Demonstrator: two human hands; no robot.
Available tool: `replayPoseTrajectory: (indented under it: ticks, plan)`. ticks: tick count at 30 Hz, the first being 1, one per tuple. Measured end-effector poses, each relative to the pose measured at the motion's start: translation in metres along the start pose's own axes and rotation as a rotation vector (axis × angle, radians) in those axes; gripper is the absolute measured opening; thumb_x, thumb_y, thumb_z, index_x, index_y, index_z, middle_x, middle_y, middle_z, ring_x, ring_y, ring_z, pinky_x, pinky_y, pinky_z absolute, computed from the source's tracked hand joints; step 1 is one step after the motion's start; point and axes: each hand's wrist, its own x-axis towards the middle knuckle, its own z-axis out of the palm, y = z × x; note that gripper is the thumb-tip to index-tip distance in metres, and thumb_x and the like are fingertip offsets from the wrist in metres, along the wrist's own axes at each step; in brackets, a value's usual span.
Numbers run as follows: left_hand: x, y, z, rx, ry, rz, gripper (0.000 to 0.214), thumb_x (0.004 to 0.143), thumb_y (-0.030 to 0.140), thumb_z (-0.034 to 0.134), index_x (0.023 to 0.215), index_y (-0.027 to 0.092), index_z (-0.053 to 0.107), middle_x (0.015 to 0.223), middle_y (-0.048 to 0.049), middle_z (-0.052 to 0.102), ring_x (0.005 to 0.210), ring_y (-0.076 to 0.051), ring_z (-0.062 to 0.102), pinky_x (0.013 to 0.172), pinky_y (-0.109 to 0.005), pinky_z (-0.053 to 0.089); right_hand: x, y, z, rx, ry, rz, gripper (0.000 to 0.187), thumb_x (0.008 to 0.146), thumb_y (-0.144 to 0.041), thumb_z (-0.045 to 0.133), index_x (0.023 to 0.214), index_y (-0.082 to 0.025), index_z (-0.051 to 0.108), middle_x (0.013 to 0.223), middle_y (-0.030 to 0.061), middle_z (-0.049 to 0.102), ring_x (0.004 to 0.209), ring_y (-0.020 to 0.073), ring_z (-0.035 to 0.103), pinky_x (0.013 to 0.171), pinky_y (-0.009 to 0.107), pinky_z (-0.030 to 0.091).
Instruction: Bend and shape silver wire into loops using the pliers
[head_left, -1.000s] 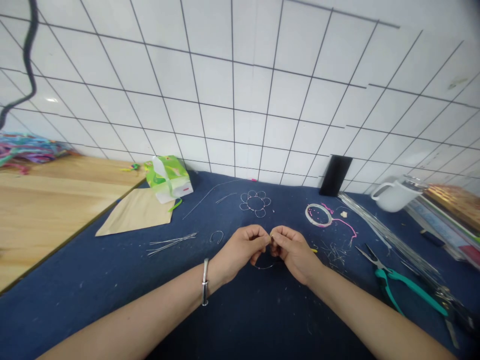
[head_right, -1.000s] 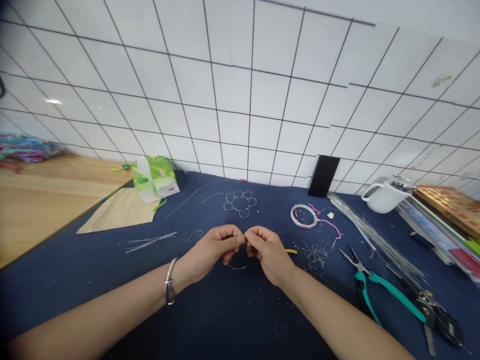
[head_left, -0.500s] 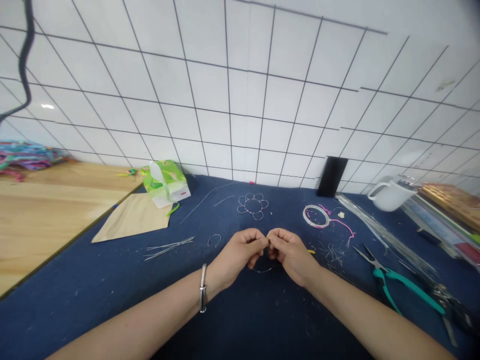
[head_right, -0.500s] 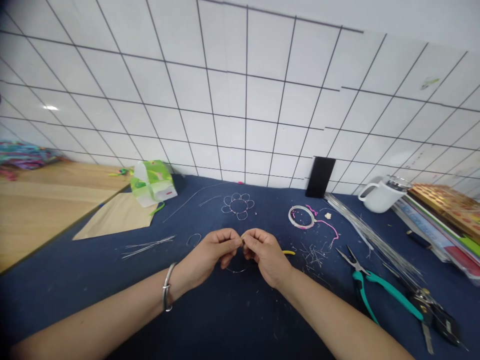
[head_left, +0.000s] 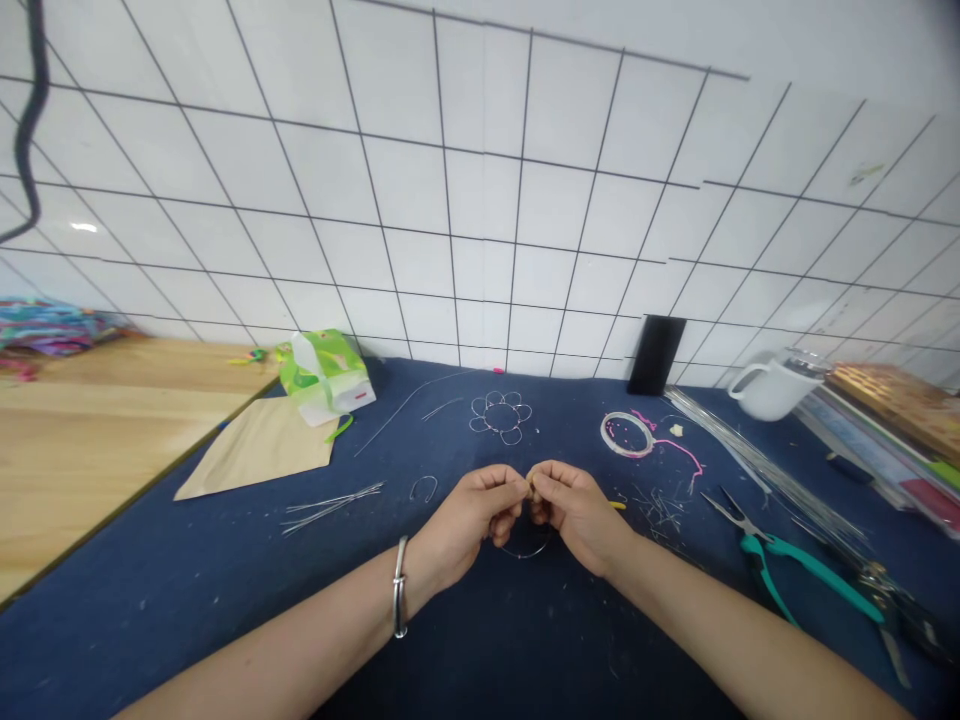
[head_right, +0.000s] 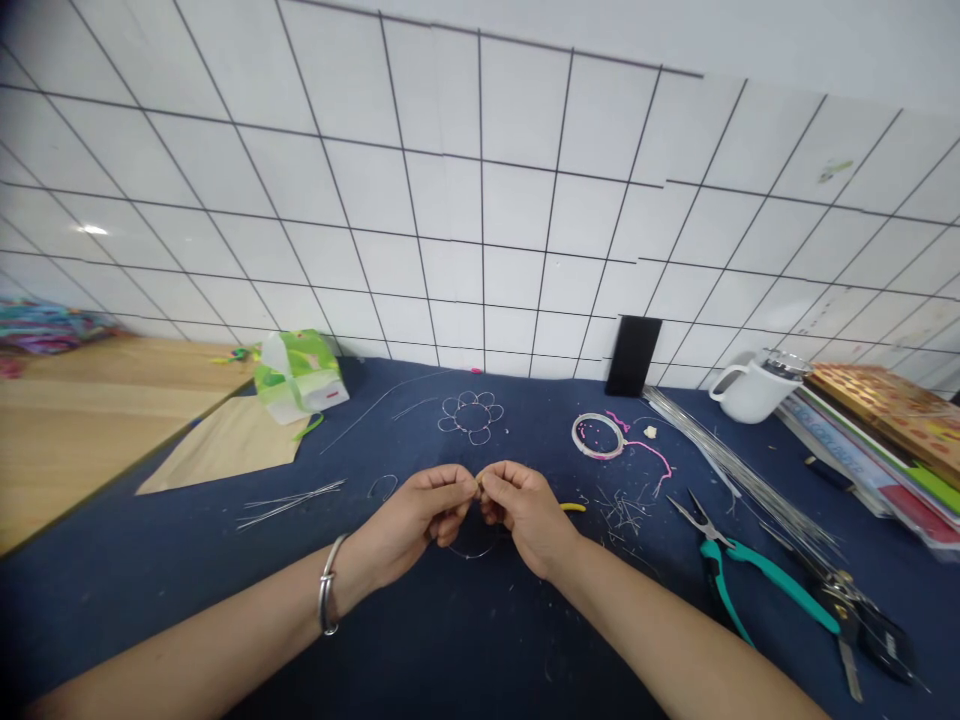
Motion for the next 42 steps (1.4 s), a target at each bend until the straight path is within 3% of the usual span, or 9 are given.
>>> replayPoseTrajectory:
  ticks: [13,17,24,29,34,42]
  plan:
    - [0.002,0.0,-0.002,-0.082,-0.007,-0.032,0.02,0.076,0.028,0.058,0.064,0.015,0.049,0.048,0.0063,0.04,0.039,-0.004,0.032,0.04,-0.019,0.025,0.002,0.002,-0.003,-0.033,0.015,0.012,0.017,0.077,-0.032,0.059,0.082,-0.015,0.06,0.068,0.0001,0.053,0.06,0.0086,0.046,0.056,0.023,0.035]
    - [0.006,0.003,-0.009,-0.033,-0.046,-0.054,0.019,0.076,0.026,0.057,0.064,0.015,0.049,0.05,0.0057,0.042,0.039,-0.004,0.033,0.039,-0.018,0.025,0.002,-0.001,-0.003,-0.131,0.029,0.012,0.018,0.078,-0.032,0.056,0.085,-0.015,0.061,0.07,0.0003,0.054,0.059,0.0083,0.046,0.056,0.023,0.035]
    - [0.017,0.022,-0.045,0.181,-0.283,-0.176,0.007,0.073,0.019,0.059,0.071,0.013,0.057,0.054,0.004,0.048,0.036,-0.002,0.034,0.036,-0.017,0.025,0.004,-0.01,-0.01,-0.85,0.03,-0.149,0.013,0.081,-0.025,0.051,0.085,-0.02,0.062,0.076,-0.0004,0.059,0.069,0.011,0.051,0.064,0.025,0.038]
    - [0.024,0.027,-0.068,0.198,-0.331,-0.21,0.005,0.073,0.017,0.058,0.07,0.012,0.058,0.054,0.0039,0.047,0.035,-0.002,0.033,0.033,-0.016,0.022,0.013,-0.005,-0.02,-1.356,-0.067,-0.383,0.012,0.082,-0.02,0.052,0.083,-0.02,0.064,0.08,0.0015,0.06,0.08,0.0135,0.051,0.075,0.027,0.037]
    - [0.029,0.022,-0.074,0.191,-0.333,-0.208,0.006,0.072,0.017,0.06,0.068,0.012,0.058,0.052,0.004,0.047,0.034,-0.002,0.034,0.032,-0.016,0.023,0.019,0.005,-0.017,-1.66,-0.283,-0.583,0.019,0.088,-0.02,0.043,0.09,-0.017,0.062,0.079,0.0046,0.058,0.079,0.0146,0.048,0.075,0.028,0.036]
    - [0.03,0.019,-0.073,0.174,-0.358,-0.203,0.006,0.07,0.017,0.062,0.069,0.011,0.058,0.051,0.0037,0.049,0.033,-0.003,0.037,0.032,-0.016,0.023,0.018,0.005,0.007,-2.027,-0.391,-0.709,0.02,0.085,-0.008,0.039,0.076,-0.013,0.057,0.071,0.0067,0.053,0.072,0.018,0.043,0.063,0.031,0.033]
